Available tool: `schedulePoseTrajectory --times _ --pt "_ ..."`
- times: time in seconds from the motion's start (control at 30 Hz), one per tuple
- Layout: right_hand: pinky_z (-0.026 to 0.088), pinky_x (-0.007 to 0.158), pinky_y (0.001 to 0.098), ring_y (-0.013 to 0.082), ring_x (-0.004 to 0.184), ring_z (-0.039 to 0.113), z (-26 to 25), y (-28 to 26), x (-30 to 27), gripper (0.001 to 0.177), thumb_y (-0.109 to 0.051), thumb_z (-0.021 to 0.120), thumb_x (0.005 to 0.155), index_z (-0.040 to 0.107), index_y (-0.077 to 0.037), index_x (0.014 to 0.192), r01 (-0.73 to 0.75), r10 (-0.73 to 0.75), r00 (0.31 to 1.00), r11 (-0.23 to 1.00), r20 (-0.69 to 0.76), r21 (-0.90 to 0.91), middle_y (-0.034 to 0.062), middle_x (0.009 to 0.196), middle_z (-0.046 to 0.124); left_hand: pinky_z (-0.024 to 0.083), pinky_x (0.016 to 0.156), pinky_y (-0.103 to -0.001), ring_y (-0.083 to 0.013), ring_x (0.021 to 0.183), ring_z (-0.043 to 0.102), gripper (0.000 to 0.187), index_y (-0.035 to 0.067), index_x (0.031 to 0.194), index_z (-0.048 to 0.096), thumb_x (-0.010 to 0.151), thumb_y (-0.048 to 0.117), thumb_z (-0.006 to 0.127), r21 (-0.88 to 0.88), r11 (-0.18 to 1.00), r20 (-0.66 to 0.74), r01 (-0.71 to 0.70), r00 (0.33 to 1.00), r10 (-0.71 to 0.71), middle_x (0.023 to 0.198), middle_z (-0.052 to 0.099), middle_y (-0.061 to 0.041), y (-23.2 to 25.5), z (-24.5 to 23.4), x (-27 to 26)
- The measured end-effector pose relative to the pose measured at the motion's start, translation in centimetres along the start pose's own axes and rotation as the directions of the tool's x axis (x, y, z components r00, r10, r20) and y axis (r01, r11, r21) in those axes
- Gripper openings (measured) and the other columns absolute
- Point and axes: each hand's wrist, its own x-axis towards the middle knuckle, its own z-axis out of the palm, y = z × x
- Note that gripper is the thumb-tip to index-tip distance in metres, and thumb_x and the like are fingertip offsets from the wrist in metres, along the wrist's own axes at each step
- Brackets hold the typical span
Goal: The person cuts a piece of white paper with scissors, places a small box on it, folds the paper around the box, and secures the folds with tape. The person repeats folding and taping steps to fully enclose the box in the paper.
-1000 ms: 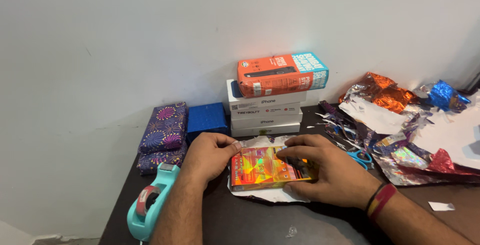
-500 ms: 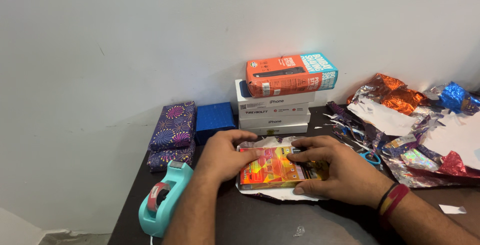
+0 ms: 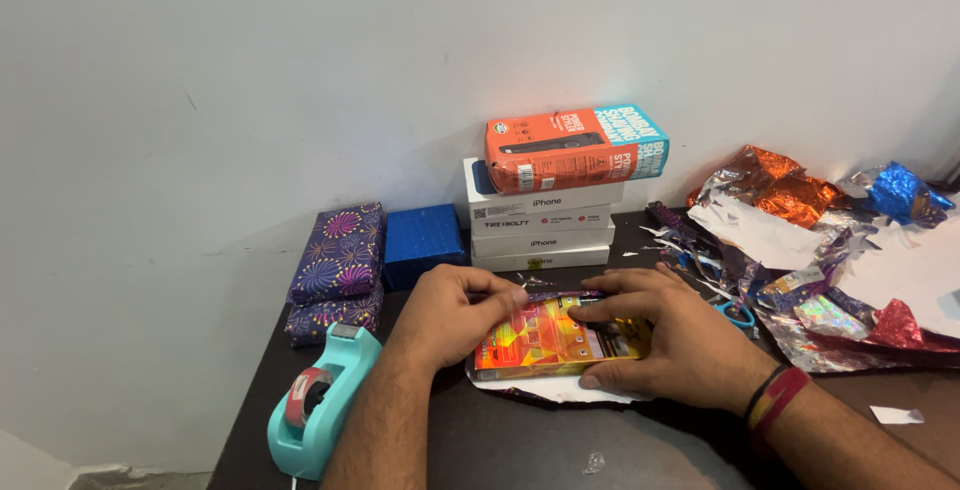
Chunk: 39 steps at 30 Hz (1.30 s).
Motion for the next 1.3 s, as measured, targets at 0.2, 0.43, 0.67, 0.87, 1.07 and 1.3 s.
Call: schedulePoseTrajectory --times 0.2,0.43,0.67,0.87,1.07,1.3 --pt "0.03 0.113 0.0443 0.0273 0.134 0.05 -0.5 -0.7 -0.1 0.071 -0.043 0.096 0.058 0.079 -0.017 0.121 0.14 -0.14 0.985 0.99 -0.1 -0.009 0.0094 0.146 0.061 0.06 0.069 -0.03 -0.0135 0.07 0.075 0.024 0.015 0.1 0.084 0.078 0.026 0.08 0.063 0.997 -0.039 0.051 0.998 -0.049 0.083 0.082 -0.009 0.9 -0.2 -0.4" --pt "0.049 0.107 0.0366 0.0223 0.124 0.061 -0.5 -0.9 -0.2 0.096 -0.044 0.096 0.056 0.059 -0.014 0.14 -0.034 0.039 0.999 0.983 -0.028 0.181 0.0068 0.131 0.069 0.059 0.07 -0.028 -0.0149 0.072 0.074 0.022 0.006 0.097 0.084 0.075 0.012 0.082 0.011 0.997 -0.103 0.078 0.992 -0.077 0.086 0.082 -0.011 0.1 -0.4 -0.4" --pt "0.043 0.106 0.0387 0.0242 0.126 0.056 -0.3 -0.5 0.0 0.081 -0.045 0.096 0.059 0.071 -0.017 0.13 0.043 -0.041 0.996 0.999 -0.078 0.022 0.0061 0.14 0.063 0.06 0.077 -0.025 -0.0125 0.084 0.075 0.028 0.0 0.111 0.077 0.083 0.002 0.073 -0.424 0.905 -0.094 0.027 0.993 -0.074 0.093 0.081 -0.009 -1.6 -0.3 0.9" --pt "0.036 0.109 0.0456 0.026 0.13 0.056 -0.4 -0.1 0.2 0.077 -0.05 0.097 0.062 0.074 -0.013 0.126 0.221 -0.223 0.961 0.975 -0.164 -0.029 0.0073 0.138 0.067 0.061 0.077 -0.028 -0.0147 0.084 0.074 0.03 -0.001 0.108 0.077 0.078 -0.006 0.075 -0.334 0.942 -0.115 0.017 0.992 -0.059 0.095 0.079 -0.011 -1.7 -0.3 0.9" --pt "0.049 0.106 0.0348 0.0196 0.127 0.064 -1.1 -1.5 -0.1 0.101 -0.041 0.097 0.053 0.057 -0.023 0.145 -0.188 0.191 0.981 0.98 -0.026 0.071 0.0006 0.13 0.073 0.061 0.08 -0.028 -0.0126 0.084 0.076 0.036 0.01 0.112 0.08 0.081 -0.003 0.067 -0.15 0.987 -0.025 0.055 0.998 -0.06 0.099 0.08 -0.008 -0.6 -0.3 0.3" --pt "0.05 0.101 0.0361 0.0212 0.12 0.069 -1.6 -1.6 -0.3 0.111 -0.034 0.099 0.052 0.047 -0.02 0.15 -0.126 0.139 0.987 0.982 -0.084 0.142 0.0011 0.125 0.077 0.057 0.075 -0.029 -0.0159 0.072 0.073 0.043 0.024 0.11 0.082 0.081 0.005 0.058 0.2 0.977 -0.045 0.076 0.997 -0.069 0.088 0.079 -0.012 1.1 0.7 -0.2"
